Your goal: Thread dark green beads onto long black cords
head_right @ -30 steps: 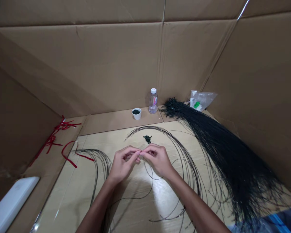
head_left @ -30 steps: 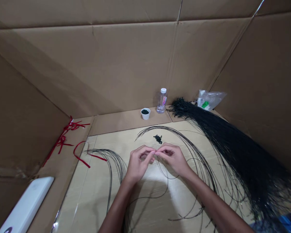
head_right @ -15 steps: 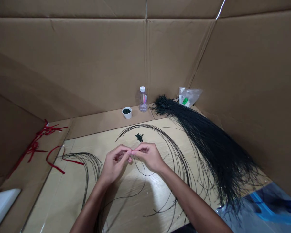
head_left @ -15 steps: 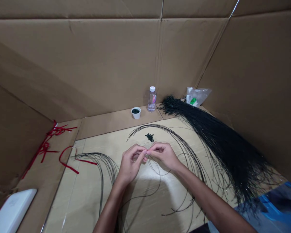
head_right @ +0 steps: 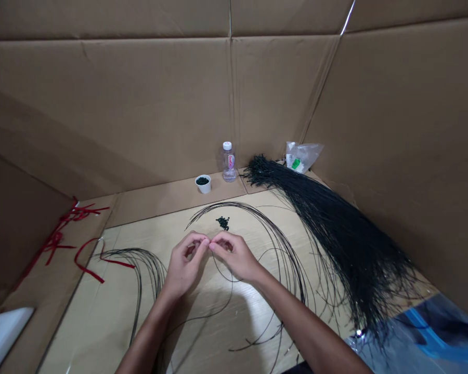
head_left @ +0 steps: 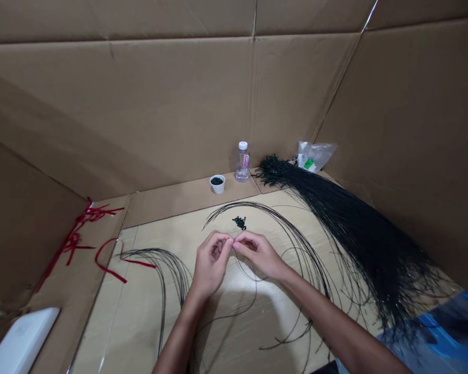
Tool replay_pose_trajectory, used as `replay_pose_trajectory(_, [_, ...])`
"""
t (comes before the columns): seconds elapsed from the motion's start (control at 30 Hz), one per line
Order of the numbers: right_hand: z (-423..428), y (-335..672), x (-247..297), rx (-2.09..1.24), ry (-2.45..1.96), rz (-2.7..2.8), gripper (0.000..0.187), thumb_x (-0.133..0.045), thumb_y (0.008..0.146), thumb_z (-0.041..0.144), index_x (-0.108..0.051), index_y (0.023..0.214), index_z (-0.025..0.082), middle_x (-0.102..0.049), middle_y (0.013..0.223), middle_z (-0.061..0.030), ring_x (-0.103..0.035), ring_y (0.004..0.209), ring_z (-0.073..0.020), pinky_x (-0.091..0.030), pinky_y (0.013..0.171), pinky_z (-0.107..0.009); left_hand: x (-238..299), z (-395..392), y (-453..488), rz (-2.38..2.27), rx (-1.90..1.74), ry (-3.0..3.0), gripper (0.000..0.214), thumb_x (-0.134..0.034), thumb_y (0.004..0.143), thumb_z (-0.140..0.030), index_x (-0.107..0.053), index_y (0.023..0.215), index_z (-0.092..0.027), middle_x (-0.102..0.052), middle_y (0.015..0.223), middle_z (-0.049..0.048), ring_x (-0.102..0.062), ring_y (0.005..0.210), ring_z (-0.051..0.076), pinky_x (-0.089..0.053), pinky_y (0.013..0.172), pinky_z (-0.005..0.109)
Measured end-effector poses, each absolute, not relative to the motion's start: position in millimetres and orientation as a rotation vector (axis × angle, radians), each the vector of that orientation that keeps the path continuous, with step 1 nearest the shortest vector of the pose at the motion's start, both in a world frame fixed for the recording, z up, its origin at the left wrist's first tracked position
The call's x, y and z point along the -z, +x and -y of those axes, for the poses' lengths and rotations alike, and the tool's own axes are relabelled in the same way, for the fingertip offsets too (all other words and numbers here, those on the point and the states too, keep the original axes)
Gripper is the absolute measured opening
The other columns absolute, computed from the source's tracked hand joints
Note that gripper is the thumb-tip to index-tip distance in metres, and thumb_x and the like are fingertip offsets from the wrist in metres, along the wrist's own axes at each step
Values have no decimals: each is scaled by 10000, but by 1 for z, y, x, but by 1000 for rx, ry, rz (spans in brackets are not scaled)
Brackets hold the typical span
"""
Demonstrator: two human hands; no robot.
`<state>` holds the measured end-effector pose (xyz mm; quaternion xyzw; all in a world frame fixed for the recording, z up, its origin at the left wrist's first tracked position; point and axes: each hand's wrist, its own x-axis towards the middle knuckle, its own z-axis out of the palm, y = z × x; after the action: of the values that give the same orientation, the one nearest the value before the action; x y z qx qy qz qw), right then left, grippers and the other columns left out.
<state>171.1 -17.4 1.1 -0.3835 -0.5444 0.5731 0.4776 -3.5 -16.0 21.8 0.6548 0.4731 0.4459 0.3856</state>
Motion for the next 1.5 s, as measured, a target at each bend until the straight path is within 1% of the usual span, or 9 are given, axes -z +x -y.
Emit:
replay_pose_trajectory(0.2, [17, 168, 9, -1351, -1039, 1231, 224, -686, 971, 414, -668, 866, 218, -681, 776, -7, -574, 715, -176, -420, 697, -298, -27, -6, -5, -1238, -961, 1593, 285, -648, 994, -444, -752, 959, -181, -754, 871, 41, -672, 800, 198, -501, 734, 287])
replay_pose_trajectory(0.3, [14, 168, 16, -1303, -1103, 1176, 173, -680, 929, 366, -646, 839, 222, -648, 729, 5, -550, 688, -175, -402, 679, -296, -21, -30, -6, -1451, -907, 1792, 226, -631, 985, -362, -770, 961, -186, -776, 868, 48, -653, 715, 198, -483, 696, 306])
replay_pose_trajectory(0.43, [11, 167, 23, -1274, -1132, 1144, 154, -668, 910, 357, -647, 843, 220, -622, 710, 10, -534, 684, -174, -382, 665, -293, -6, -58, -3, -1514, -844, 2111, 180, -603, 944, -178, -779, 974, -197, -779, 973, 81, -676, 806, 221, -484, 767, 333])
replay_pose_trajectory(0.57, [10, 167, 23, -1279, -1116, 1141, 110, -657, 884, 321, -649, 845, 219, -615, 702, 12, -530, 670, -171, -383, 657, -294, 0, -69, 6, -1461, -831, 2250, 174, -618, 949, -155, -781, 972, -211, -746, 973, 96, -682, 875, 247, -471, 787, 345])
replay_pose_trajectory(0.67, [10, 166, 20, -1277, -1119, 1122, 95, -656, 864, 308, -650, 833, 219, -608, 686, 13, -529, 663, -172, -387, 648, -292, -2, -68, 9, -1444, -861, 2243, 165, -627, 948, -144, -764, 884, -210, -733, 941, 94, -669, 861, 242, -464, 789, 348])
replay_pose_trajectory(0.83, [11, 167, 16, -1259, -1111, 1101, 65, -647, 844, 274, -667, 819, 217, -614, 693, 8, -539, 676, -172, -396, 658, -292, -2, -50, 9, -1382, -1109, 1707, 41, -702, 855, -173, -738, 872, -183, -724, 801, 54, -624, 678, 181, -489, 683, 311])
replay_pose_trajectory(1.0, [16, 166, 17, -1244, -1098, 1151, 75, -646, 868, 273, -679, 834, 215, -620, 709, 6, -523, 667, -170, -375, 639, -294, -3, -19, 5, -1109, -1162, 974, 202, -830, 743, -251, -749, 904, -161, -748, 804, 47, -649, 664, 140, -522, 657, 267])
replay_pose_trajectory(1.23, [18, 168, 16, -1186, -1125, 1199, 125, -660, 909, 310, -692, 842, 208, -650, 759, -11, -560, 719, -183, -382, 660, -298, 2, -4, 4, -1009, -1167, 882, 280, -897, 761, -322, -794, 958, -152, -789, 892, 83, -647, 699, 127, -519, 677, 253])
replay_pose_trajectory(1.5, [21, 168, 12, -1147, -1143, 1290, 194, -662, 948, 355, -682, 817, 214, -631, 719, 0, -509, 654, -169, -371, 636, -298, 7, -6, 3, -989, -1123, 942, 351, -938, 757, -384, -819, 995, -153, -804, 940, 106, -643, 698, 140, -521, 664, 271])
